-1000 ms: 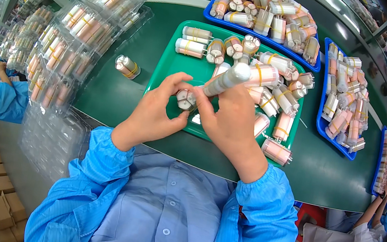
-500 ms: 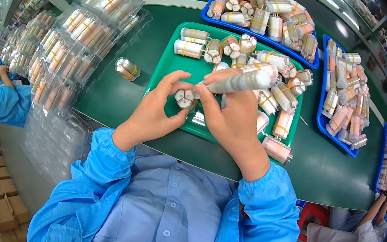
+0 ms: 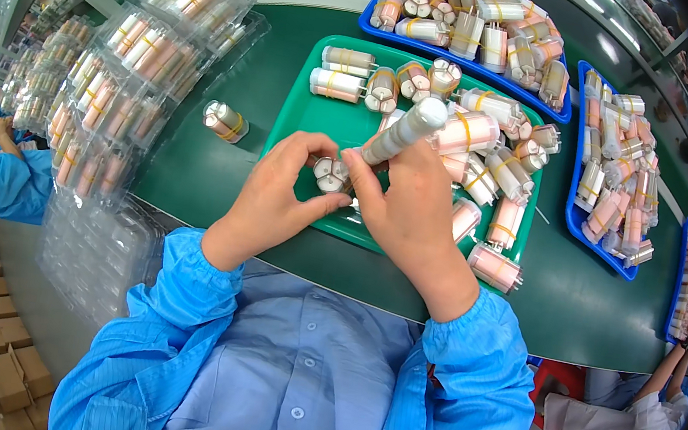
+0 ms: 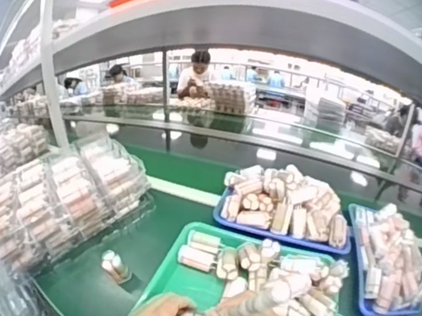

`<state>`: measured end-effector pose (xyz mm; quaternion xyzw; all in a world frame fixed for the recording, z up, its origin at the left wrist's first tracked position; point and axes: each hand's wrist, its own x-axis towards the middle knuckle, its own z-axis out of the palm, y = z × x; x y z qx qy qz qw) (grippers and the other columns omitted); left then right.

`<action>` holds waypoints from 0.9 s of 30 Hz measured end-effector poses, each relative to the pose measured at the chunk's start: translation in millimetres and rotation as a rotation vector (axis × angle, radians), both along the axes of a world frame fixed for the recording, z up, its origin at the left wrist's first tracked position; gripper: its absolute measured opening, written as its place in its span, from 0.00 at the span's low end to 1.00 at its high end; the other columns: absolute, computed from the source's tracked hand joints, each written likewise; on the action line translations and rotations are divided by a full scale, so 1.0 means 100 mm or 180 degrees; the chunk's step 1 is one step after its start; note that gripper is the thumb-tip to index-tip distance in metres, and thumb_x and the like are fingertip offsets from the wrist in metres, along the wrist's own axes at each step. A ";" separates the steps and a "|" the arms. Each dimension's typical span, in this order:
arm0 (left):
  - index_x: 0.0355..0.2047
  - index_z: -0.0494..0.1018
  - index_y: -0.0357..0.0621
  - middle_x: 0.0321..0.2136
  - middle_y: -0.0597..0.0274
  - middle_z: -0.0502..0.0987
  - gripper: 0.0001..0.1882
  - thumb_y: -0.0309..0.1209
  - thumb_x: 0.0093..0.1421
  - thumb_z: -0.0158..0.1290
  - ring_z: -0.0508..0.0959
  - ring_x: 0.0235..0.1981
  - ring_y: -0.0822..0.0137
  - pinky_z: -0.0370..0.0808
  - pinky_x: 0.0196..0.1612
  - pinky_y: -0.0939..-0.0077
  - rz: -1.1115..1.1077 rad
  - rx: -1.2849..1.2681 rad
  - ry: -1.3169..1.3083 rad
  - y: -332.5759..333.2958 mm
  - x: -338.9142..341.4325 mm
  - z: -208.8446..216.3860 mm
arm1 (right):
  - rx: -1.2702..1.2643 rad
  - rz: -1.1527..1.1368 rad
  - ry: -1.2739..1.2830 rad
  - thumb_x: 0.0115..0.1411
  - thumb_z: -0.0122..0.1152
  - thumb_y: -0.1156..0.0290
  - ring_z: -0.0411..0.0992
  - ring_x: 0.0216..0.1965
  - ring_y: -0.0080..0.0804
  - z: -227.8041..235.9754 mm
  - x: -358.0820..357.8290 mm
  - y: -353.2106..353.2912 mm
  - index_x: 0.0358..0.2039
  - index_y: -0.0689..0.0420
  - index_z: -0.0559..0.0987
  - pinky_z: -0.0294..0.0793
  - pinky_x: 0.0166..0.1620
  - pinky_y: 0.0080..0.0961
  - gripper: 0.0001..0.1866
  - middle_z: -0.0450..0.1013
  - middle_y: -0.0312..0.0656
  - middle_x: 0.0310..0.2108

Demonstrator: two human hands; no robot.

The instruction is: Manually assemble and label cylindrical electronic components in a production facility.

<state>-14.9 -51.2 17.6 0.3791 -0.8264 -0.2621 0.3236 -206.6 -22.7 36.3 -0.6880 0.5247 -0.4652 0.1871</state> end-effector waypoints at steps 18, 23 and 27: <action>0.61 0.64 0.39 0.49 0.52 0.74 0.32 0.21 0.55 0.59 0.77 0.49 0.61 0.75 0.51 0.68 0.2080 -0.0601 0.0356 -0.12 0.88 -0.19 | -0.0889 0.0110 -0.0211 0.58 0.71 0.77 0.76 0.35 0.36 0.02 -0.01 0.06 0.35 0.60 0.78 0.74 0.36 0.30 0.09 0.77 0.45 0.33; 0.57 0.70 0.41 0.52 0.48 0.71 0.29 0.26 0.54 0.66 0.76 0.51 0.52 0.74 0.51 0.61 0.1915 -0.1448 -0.0052 -0.28 0.85 -0.15 | -0.0713 0.0060 -0.0318 0.58 0.70 0.77 0.76 0.35 0.37 0.01 -0.01 0.05 0.36 0.60 0.78 0.74 0.36 0.30 0.08 0.76 0.45 0.33; 0.52 0.74 0.40 0.43 0.53 0.78 0.24 0.28 0.56 0.66 0.80 0.43 0.53 0.77 0.47 0.65 0.1651 -0.0719 0.0340 -0.34 0.85 -0.15 | -0.0641 0.0076 -0.0342 0.58 0.70 0.76 0.76 0.35 0.38 -0.02 -0.01 0.06 0.35 0.60 0.78 0.74 0.37 0.31 0.08 0.77 0.45 0.33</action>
